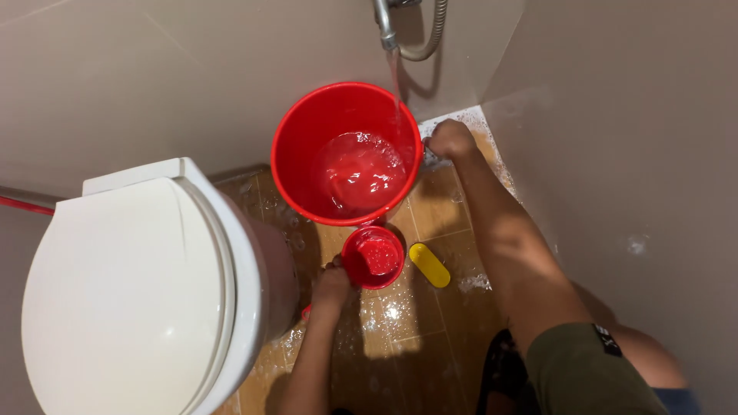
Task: Scrubbing a bathroom floor and drain area and removing hair debris.
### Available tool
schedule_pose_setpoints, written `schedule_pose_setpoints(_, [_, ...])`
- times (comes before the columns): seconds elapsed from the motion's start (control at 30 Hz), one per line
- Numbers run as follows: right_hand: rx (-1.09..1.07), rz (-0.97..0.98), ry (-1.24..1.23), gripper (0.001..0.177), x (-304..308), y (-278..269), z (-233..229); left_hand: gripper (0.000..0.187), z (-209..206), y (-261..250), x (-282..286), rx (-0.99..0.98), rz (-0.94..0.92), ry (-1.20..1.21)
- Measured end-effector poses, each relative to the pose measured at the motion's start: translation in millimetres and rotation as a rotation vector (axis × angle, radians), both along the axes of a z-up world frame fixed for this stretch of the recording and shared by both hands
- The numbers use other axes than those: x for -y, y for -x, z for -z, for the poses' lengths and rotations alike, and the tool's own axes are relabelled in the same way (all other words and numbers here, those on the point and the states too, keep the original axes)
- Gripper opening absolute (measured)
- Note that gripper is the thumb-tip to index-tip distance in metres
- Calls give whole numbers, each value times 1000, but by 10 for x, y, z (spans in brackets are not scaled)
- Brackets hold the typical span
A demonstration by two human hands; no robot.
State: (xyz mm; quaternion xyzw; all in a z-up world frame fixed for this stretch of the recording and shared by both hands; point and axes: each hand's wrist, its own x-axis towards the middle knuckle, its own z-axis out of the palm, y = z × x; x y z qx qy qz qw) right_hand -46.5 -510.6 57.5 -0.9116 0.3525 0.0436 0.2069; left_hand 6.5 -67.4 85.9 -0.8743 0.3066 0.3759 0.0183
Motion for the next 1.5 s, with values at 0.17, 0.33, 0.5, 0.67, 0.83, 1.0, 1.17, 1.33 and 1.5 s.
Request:
schedule_pose_setpoints(0.17, [298,236,-158,24,113,-74,-332,51,-1473,433,647,-90,58,320])
schedule_pose_setpoints(0.33, [269,145,-134,25,263,-180,-301,35,-1869,542,1310,88,46,962])
schedule_pose_setpoints(0.5, [-10,114,-80,38,61,-72,-99,40,-1488,291,2010,351,138,696])
schedule_pose_setpoints(0.67, [-116,276,-156,70,-11,174,865,31,-1110,199,2235,240,100,465])
schedule_pose_setpoints(0.83, [-197,464,-248,98,-180,-142,820,28,-1246,203,2242,202,85,351])
schedule_pose_setpoints(1.0, [336,806,-608,58,-334,-334,1445,25,-1255,225,2231,215,68,470])
schedule_pose_setpoints(1.17, [392,213,331,31,-525,18,2246,22,-1241,218,2238,192,64,464])
schedule_pose_setpoints(1.33, [419,241,250,18,-569,11,1913,23,-1134,227,2230,219,100,499])
schedule_pose_setpoints(1.5, [705,501,-246,27,-524,-84,2383,30,-1210,223,2238,211,100,481])
